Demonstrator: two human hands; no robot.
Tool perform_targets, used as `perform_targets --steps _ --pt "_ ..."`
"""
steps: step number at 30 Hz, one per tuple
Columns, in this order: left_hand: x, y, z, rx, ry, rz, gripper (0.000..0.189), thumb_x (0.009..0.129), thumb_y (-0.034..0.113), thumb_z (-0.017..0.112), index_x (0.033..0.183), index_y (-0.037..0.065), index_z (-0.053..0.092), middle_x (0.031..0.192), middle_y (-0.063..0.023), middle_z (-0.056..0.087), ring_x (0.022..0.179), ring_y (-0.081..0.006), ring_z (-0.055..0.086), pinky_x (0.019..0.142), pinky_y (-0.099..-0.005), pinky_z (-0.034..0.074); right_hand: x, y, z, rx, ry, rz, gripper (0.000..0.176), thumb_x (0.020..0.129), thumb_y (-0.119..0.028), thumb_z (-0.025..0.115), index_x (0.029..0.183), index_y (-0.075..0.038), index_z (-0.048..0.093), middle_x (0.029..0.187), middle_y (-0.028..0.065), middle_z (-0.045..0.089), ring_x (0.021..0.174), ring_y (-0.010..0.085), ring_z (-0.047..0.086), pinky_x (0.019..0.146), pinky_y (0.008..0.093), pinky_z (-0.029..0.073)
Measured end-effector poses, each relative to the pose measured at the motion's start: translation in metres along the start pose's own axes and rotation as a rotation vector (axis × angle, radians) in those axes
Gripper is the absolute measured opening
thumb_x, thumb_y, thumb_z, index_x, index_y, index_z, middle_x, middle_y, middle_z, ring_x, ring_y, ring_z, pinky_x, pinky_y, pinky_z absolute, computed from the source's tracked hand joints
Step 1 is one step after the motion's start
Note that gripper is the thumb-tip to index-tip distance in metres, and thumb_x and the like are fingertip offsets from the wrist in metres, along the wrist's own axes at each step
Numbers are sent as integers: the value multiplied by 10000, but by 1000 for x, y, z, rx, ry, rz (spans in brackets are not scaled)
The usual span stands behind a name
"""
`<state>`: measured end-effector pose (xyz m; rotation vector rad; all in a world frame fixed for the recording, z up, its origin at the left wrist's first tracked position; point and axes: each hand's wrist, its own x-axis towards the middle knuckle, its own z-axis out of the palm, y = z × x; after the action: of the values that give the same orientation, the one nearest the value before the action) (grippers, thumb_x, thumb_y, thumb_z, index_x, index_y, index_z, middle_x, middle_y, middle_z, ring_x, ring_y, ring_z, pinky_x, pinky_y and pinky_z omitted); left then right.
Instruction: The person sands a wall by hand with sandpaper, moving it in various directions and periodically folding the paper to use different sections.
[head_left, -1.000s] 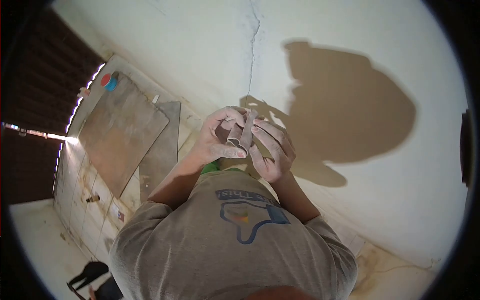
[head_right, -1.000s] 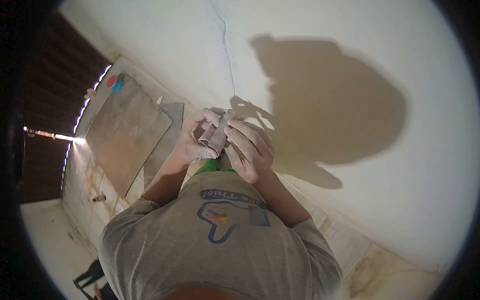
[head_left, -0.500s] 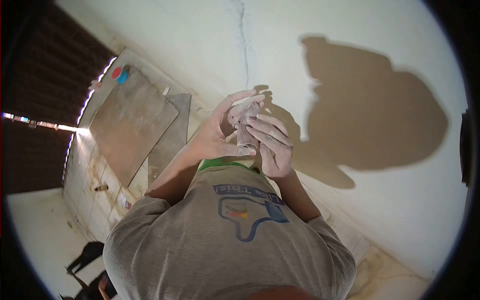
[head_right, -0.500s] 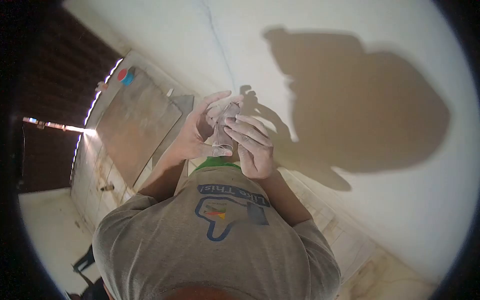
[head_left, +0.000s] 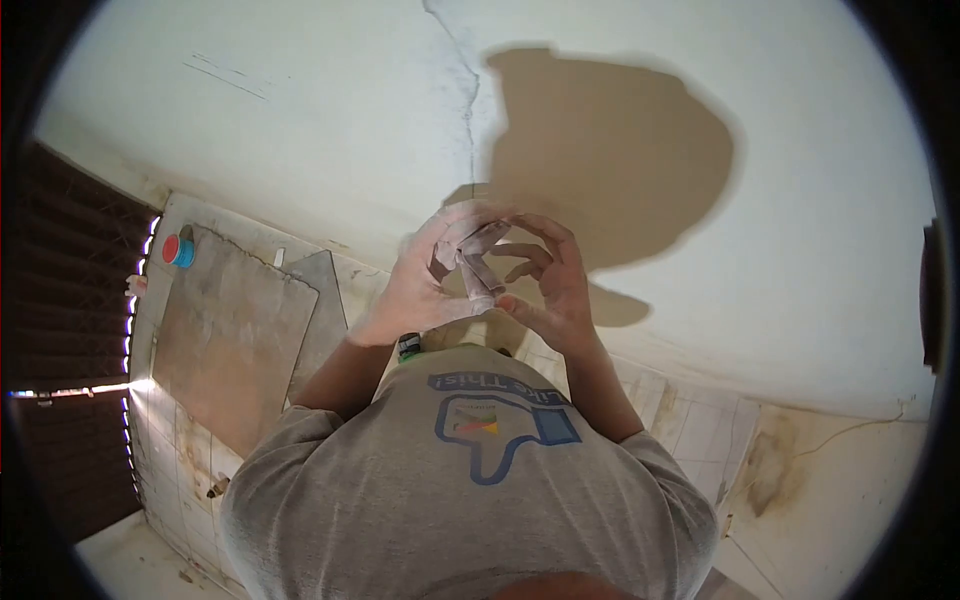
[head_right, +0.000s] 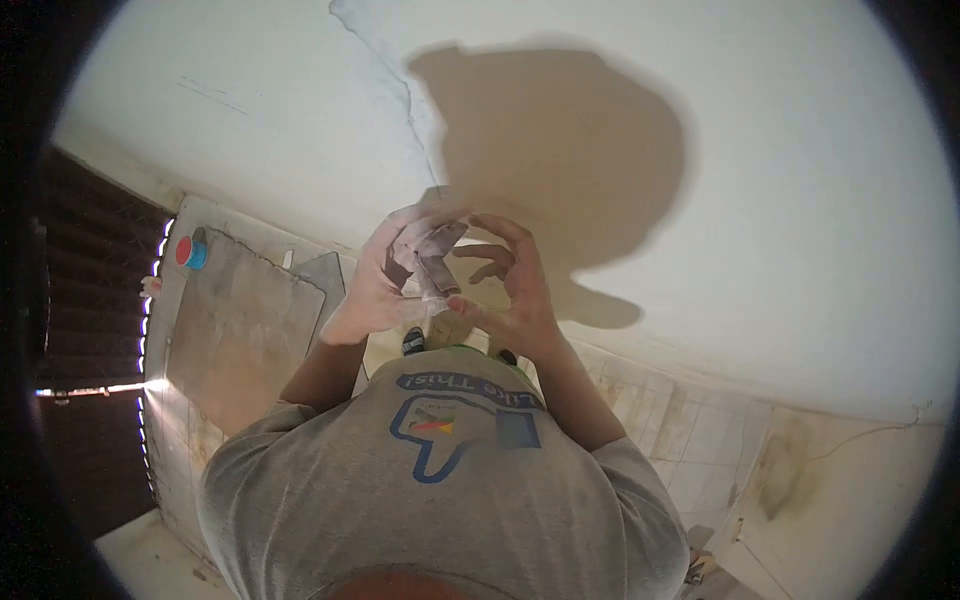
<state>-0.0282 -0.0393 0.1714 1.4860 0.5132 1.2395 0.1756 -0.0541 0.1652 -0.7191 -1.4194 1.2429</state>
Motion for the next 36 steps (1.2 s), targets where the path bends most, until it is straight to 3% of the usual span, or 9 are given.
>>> perform_targets --steps 2,9,12,18,24,27,30,34,36 --pt "-6 7 -5 -87 16 -93 933 750 125 917 1504 17 377 1564 -219 446 1367 -260 531 1124 -401 447 1 4 8 -90 -17 -7 770 807 -213 880 1433 -36 468 1412 153 521 1114 239 640 824 351 528" --pt "-22 12 -50 47 -91 24 1010 707 53 915 1532 27 331 1616 -226 350 1471 -320 412 1207 -487 373 20 -7 36 -526 -128 -156 707 759 -284 926 1340 -53 596 1293 130 593 966 211 660 806 338 527" --pt "-27 15 -57 -244 -36 41 1031 691 2 905 1537 31 315 1612 -238 346 1497 -364 366 1225 -531 349 30 -10 48 -637 -144 -215 682 723 -249 930 1302 -50 629 1215 122 626 908 208 648 779 335 523" --pt "-36 21 -86 -394 -117 79 951 769 -72 822 1555 12 294 1633 -228 296 1542 -384 267 1223 -555 365 31 8 68 -723 -83 -243 632 693 -225 875 1236 -17 626 1132 123 633 816 183 617 720 326 506" --pt "-43 24 -87 -543 -94 -10 872 807 -55 751 1559 30 318 1633 -229 304 1522 -370 316 1117 -468 475 33 -1 98 -627 -17 -209 688 694 -169 886 1301 -22 598 1184 131 589 916 203 590 759 349 505" --pt "-40 21 -83 -557 -36 14 839 832 -2 721 1565 29 313 1634 -236 299 1494 -357 367 1026 -409 533 31 0 98 -599 35 -188 744 711 -240 911 1345 -22 588 1206 129 568 939 211 588 782 355 506" --pt "-37 15 -83 -637 12 -70 728 885 43 698 1534 -4 370 1575 -234 402 1413 -324 482 987 -392 557 29 -3 94 -632 100 -178 845 702 -336 940 1397 -27 570 1199 118 566 962 220 582 797 360 508" --pt "-44 5 -85 -693 63 -440 508 959 92 665 1427 -52 528 1360 -199 619 1218 -268 642 992 -401 561 22 -8 79 -770 86 -188 938 682 -400 953 1445 -34 548 1253 123 555 1035 223 564 808 355 509" --pt "-46 4 -78 -632 65 -468 435 982 99 657 1377 -68 587 1251 -168 692 1135 -244 686 990 -402 565 19 -9 73 -776 54 -191 976 667 -419 959 1463 -41 540 1298 131 544 1066 223 553 819 352 511"
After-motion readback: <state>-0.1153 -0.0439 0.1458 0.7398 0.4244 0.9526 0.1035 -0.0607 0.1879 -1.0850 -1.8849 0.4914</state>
